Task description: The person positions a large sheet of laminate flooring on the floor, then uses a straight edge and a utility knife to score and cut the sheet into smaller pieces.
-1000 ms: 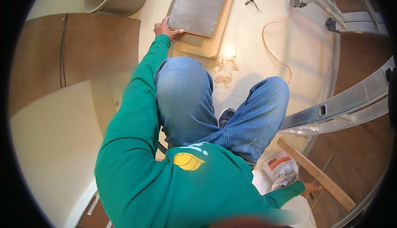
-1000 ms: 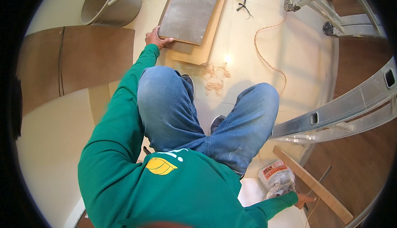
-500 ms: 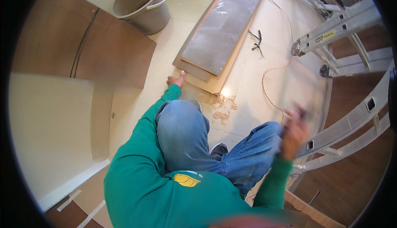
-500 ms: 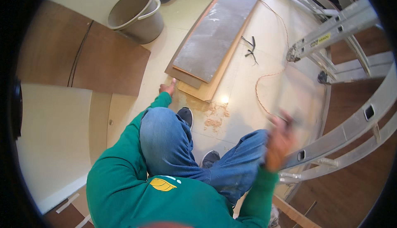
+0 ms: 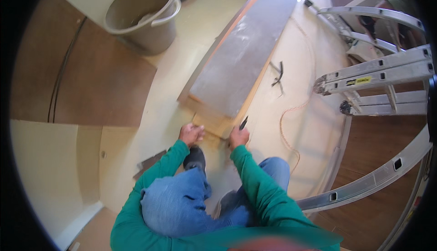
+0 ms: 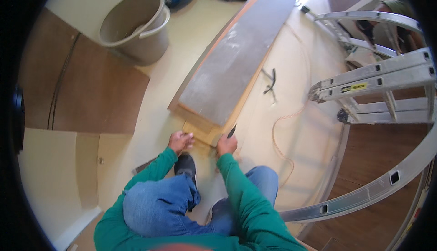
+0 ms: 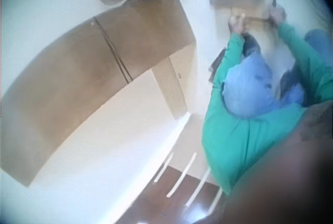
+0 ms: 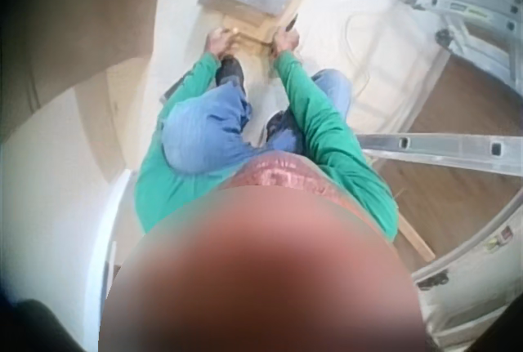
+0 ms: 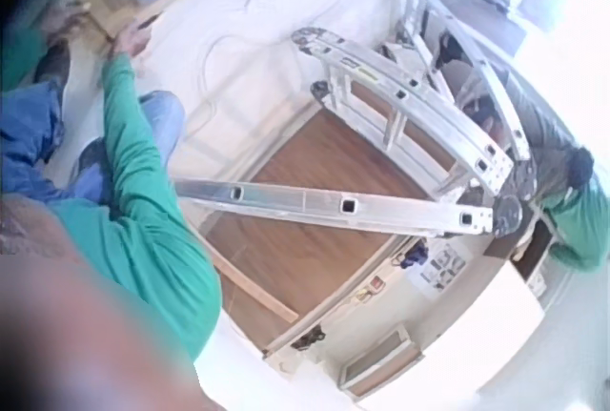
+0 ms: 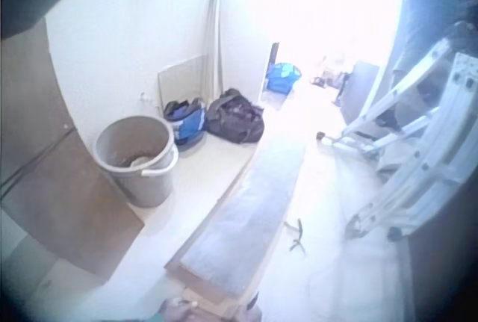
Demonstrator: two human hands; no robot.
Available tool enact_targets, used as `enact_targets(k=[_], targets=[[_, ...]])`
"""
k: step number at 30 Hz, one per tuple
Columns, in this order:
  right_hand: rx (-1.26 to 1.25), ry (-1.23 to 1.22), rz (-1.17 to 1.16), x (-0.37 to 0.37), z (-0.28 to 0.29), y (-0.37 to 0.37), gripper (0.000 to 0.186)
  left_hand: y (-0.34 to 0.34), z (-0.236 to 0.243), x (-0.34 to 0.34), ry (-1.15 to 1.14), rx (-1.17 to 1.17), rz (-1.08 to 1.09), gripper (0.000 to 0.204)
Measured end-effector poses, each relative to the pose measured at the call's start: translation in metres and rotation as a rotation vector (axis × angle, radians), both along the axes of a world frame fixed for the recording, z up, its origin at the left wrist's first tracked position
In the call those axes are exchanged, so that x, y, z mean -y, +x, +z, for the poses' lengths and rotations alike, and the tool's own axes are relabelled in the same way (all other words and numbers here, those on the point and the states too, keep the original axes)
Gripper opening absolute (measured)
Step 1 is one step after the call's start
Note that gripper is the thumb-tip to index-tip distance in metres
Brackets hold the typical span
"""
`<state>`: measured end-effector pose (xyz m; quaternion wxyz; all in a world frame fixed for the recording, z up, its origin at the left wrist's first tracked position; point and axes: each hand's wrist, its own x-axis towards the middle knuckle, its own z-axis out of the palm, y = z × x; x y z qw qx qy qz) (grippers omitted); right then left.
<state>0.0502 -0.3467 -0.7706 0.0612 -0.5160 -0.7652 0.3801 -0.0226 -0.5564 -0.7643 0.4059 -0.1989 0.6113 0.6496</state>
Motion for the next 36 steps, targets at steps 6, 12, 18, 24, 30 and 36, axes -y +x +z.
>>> enact_targets(k=[6, 12, 18, 24, 30, 36], targets=[[-0.345, -0.434, -0.048, 0.058, 0.01, -0.032, 0.013, -0.032, 0.007, 0.042, 0.029, 0.083, 0.2, 0.045], [-0.211, -0.854, 0.045, 0.067, 0.048, -0.041, 0.025, -0.064, 0.037, 0.061, -0.26, -0.07, 0.401, 0.077], [-0.298, -0.673, 0.307, 0.009, 0.205, -0.031, 0.035, -0.125, 0.003, 0.077, -0.68, -0.751, 0.167, 0.094], [-0.652, 0.097, 0.331, -0.093, 0.387, 0.132, 0.026, -0.167, 0.002, 0.077, -0.832, -1.07, -0.376, 0.102], [-0.555, 1.078, -0.985, -0.156, 0.466, 0.411, 0.022, -0.165, -0.037, 0.08, -0.845, -0.509, -0.526, 0.104], [0.089, 0.913, -1.543, -0.204, 0.343, 0.61, 0.104, -0.185, 0.005, 0.044, -0.768, -0.659, -0.645, 0.099]])
